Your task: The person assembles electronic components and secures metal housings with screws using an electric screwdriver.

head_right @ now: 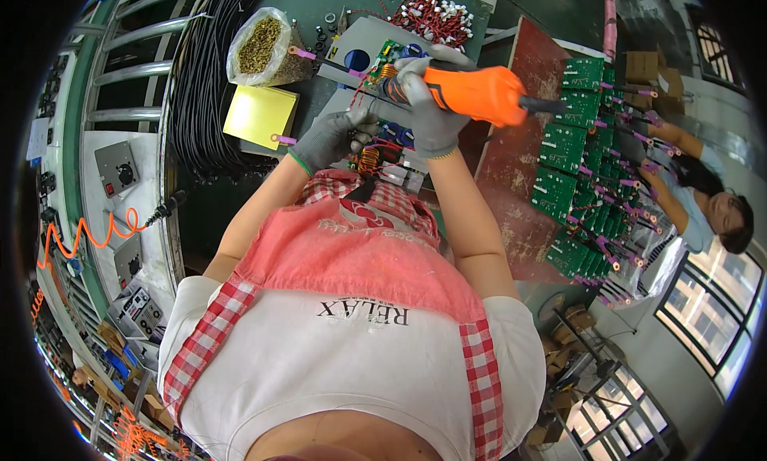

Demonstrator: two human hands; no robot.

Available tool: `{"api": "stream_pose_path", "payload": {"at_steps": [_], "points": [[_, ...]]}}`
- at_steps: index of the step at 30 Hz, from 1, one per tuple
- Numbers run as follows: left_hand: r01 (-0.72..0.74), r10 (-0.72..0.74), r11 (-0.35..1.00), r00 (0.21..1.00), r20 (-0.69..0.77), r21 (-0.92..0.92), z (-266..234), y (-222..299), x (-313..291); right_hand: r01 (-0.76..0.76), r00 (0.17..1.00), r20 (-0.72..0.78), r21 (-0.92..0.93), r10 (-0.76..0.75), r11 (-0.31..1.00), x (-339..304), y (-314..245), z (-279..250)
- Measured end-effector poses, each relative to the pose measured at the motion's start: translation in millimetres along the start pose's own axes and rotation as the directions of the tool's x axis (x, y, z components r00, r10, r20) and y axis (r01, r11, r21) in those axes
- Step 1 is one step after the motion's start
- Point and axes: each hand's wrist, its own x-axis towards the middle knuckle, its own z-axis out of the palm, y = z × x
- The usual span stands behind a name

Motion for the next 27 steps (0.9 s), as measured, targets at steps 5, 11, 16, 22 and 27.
{"api": "stream_pose_path", "payload": {"at_steps": [5,11,16,22,27], "points": [[-0.077,0.079,0.996,0.996,-0.039,0.032,-27.4,-4.1,-9.7,0.013,0.999,0.047,-0.084,-0.009,0.996,5.1,37.7,-2.3],[-0.101,0.097,0.995,0.970,-0.224,-0.007,-37.5,-6.1,-16.0,-0.044,0.998,0.024,-0.218,0.051,0.975,4.0,52.6,-1.2],[-0.124,0.108,0.991,0.954,-0.279,-0.043,-30.2,-5.2,-11.7,-0.095,0.995,0.022,-0.216,0.102,0.972,7.6,54.0,-0.5],[-0.102,0.104,0.995,0.957,-0.272,0.020,-22.8,-5.2,-8.0,-0.133,0.948,0.236,-0.320,0.215,0.938,15.3,60.1,8.3],[-0.110,0.110,0.994,0.979,-0.174,0.010,-25.2,-5.3,-5.7,0.076,0.929,0.357,-0.448,0.101,0.891,24.2,67.1,23.9]]}}
